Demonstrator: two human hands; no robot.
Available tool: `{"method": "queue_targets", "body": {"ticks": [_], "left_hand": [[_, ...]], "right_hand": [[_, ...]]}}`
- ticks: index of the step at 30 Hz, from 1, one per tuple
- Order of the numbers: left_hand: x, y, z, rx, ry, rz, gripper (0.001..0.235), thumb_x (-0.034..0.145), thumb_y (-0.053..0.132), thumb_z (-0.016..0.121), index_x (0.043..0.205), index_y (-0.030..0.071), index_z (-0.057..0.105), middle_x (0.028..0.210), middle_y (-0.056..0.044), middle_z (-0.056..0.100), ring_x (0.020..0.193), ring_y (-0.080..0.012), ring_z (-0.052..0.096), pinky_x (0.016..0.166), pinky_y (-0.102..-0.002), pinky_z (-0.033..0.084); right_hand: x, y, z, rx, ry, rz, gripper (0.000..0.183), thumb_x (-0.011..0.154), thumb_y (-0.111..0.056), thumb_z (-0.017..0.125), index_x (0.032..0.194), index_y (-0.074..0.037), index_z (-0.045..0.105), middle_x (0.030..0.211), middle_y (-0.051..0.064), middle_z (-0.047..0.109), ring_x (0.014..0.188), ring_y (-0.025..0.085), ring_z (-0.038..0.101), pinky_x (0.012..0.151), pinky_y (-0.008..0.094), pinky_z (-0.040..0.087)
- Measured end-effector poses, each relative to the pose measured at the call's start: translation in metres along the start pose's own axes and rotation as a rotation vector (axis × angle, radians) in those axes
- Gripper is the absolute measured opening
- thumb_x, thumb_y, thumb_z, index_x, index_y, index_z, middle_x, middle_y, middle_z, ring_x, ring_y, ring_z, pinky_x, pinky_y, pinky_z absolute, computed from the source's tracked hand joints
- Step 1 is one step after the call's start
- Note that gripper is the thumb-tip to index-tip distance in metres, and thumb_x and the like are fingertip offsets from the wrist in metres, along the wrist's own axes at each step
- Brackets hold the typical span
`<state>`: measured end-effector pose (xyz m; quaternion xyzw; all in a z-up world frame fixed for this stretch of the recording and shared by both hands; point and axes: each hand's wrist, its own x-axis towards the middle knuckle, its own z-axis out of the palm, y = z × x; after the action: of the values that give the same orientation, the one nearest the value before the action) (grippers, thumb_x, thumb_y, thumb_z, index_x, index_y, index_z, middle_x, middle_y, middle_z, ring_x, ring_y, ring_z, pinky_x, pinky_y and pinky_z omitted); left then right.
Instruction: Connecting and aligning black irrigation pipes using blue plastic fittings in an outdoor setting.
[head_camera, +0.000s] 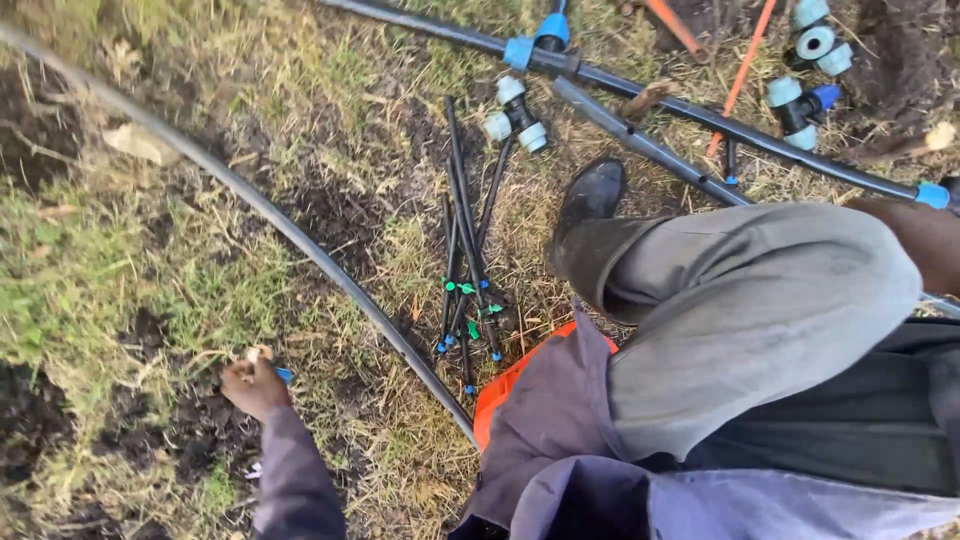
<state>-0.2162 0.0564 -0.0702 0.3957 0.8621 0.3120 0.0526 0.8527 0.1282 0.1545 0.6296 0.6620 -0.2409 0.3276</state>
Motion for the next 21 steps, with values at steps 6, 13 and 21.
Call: {"method": "queue_targets", "body": {"ticks": [6, 13, 21], "left_hand": [[-0.078, 0.149, 0.028, -0.228, -0.217, -0.335, 0.002, 0.101, 0.012, 0.059, 0.1, 0.013, 0.058, 0.108, -0.011, 0.063, 0.092, -0.0229, 0.063, 0.07, -0.035, 0.057], [-0.11, 0.349, 0.09, -0.561, -0.616, -0.461, 0.017, 0.101, 0.008, 0.057, 0.118, 0.009, 0.06, 0.132, -0.02, 0.062, 0.083, -0.028, 0.074, 0.071, -0.038, 0.066], [-0.176, 0.454, 0.269, -0.758, -1.114, -0.723, 0.035, 0.107, 0.026, 0.043, 0.123, 0.006, 0.067, 0.112, -0.011, 0.074, 0.101, -0.0216, 0.068, 0.086, -0.034, 0.057]], "right_hand": [[-0.028, -0.157, -0.075, 0.093, -0.051, 0.157, 0.034, 0.097, -0.04, 0.06, 0.127, -0.027, 0.064, 0.119, -0.003, 0.078, 0.106, 0.021, 0.078, 0.085, 0.04, 0.062], [-0.049, -0.129, -0.045, 0.157, -0.124, 0.264, 0.053, 0.093, -0.051, 0.061, 0.14, -0.027, 0.055, 0.133, 0.002, 0.072, 0.121, 0.023, 0.073, 0.097, 0.042, 0.06], [-0.124, -0.167, -0.099, 0.302, -0.047, 0.121, 0.044, 0.092, -0.045, 0.06, 0.132, -0.031, 0.05, 0.125, 0.0, 0.069, 0.106, 0.03, 0.074, 0.08, 0.048, 0.061]]}}
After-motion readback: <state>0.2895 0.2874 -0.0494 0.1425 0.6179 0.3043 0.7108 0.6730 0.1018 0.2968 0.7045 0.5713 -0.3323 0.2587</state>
